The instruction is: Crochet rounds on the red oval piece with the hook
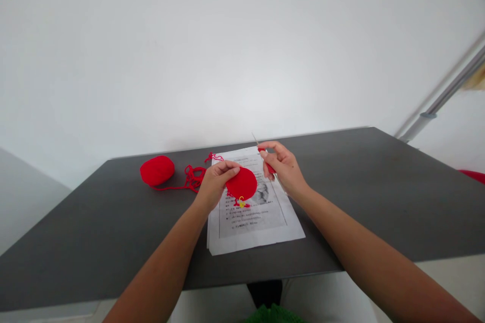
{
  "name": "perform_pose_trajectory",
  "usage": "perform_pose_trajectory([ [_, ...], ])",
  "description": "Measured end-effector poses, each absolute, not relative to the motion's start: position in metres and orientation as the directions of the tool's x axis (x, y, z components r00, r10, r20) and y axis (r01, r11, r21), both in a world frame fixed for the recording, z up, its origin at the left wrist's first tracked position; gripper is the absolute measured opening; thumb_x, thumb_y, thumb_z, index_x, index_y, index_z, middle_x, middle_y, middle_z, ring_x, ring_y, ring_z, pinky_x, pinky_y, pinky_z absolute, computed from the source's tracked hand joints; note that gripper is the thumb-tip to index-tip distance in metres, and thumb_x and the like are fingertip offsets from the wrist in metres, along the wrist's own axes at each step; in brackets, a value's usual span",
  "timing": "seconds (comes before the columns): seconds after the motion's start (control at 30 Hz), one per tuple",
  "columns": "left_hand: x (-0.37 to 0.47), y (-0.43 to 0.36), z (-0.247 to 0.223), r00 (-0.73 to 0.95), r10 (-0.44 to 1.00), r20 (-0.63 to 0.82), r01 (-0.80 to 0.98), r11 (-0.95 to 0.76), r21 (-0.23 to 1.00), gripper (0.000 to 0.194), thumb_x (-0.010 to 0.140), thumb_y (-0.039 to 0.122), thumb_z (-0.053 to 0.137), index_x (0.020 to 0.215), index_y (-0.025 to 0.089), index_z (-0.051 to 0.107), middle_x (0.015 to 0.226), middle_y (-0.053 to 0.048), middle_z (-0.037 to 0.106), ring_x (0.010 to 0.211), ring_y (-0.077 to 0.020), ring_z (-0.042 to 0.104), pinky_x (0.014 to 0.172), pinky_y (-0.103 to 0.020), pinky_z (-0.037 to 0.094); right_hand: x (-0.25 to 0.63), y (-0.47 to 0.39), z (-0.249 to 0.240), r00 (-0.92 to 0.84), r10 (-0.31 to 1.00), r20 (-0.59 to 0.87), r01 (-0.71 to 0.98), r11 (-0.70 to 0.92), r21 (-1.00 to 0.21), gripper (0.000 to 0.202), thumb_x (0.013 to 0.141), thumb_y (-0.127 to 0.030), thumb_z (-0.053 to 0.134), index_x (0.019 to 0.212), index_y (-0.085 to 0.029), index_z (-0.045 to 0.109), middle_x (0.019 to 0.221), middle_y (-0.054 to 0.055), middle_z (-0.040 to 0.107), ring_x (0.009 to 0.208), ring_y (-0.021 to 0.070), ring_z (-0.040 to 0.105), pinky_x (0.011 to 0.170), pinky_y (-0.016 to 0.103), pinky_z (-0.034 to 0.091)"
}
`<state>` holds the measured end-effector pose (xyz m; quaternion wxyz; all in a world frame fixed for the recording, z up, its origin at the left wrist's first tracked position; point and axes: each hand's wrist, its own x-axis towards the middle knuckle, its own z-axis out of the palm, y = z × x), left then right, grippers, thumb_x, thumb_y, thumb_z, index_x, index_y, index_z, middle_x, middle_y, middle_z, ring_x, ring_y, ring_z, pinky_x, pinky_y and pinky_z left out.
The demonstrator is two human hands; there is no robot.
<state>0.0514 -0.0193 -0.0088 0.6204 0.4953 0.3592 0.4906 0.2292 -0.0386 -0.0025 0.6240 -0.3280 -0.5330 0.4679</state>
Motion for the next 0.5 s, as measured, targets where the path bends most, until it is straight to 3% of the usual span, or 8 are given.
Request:
perform_pose_trajectory([
  [0.1,0.0515,-0.0193,-0.0084,0.264,0.964,0.043,-0.248,0.025,0.969,0.019,0.058,0.027,0.078,0.069,0.015,0.069,0.064,0.000,0.067,0.057,-0.0111,0.056,0.057,-0.022,0.040,0.2310,-0.0381,-0.0012,-0.064,0.933,0.355,-0.332,0.315,-0.889,0.023,0.082,-0.038,0.053,0.077,-0.018,0.064,0.056,0.001,0.065,0.051,0.0135,0.059,0.049,0.025,0.044],
  [0.2,0.0515,-0.0187,-0.0082,0.261,0.964,0.045,-0.247,0.022,0.969,0.018,0.058,0.028,0.078,0.068,0.015,0.069,0.063,0.000,0.066,0.057,-0.0111,0.056,0.057,-0.022,0.040,0.2311,-0.0394,0.0009,-0.097,0.924,0.371,-0.375,0.312,-0.873,0.019,0.076,-0.037,0.061,0.082,-0.020,0.063,0.068,0.002,0.069,0.066,0.0164,0.064,0.061,0.028,0.047],
  [0.33,0.0510,-0.0180,-0.0085,0.255,0.966,0.040,-0.255,0.027,0.967,0.019,0.058,0.028,0.079,0.067,0.015,0.068,0.062,0.000,0.066,0.056,-0.0107,0.055,0.056,-0.022,0.040,0.2297,-0.0419,0.0031,-0.036,0.915,0.403,-0.351,0.366,-0.862,0.019,0.072,-0.037,0.069,0.080,-0.021,0.060,0.064,-0.001,0.066,0.059,0.0130,0.057,0.056,0.025,0.042],
  [0.5,0.0497,-0.0182,-0.0095,0.262,0.964,0.038,-0.240,0.027,0.971,0.018,0.058,0.028,0.078,0.068,0.015,0.068,0.062,0.001,0.065,0.055,-0.0103,0.055,0.055,-0.021,0.039,0.2300,-0.0409,0.0010,0.041,0.913,0.406,-0.317,0.397,-0.861,0.032,0.083,-0.046,0.058,0.063,-0.020,0.054,0.045,-0.005,0.050,0.042,0.0092,0.039,0.044,0.022,0.029],
])
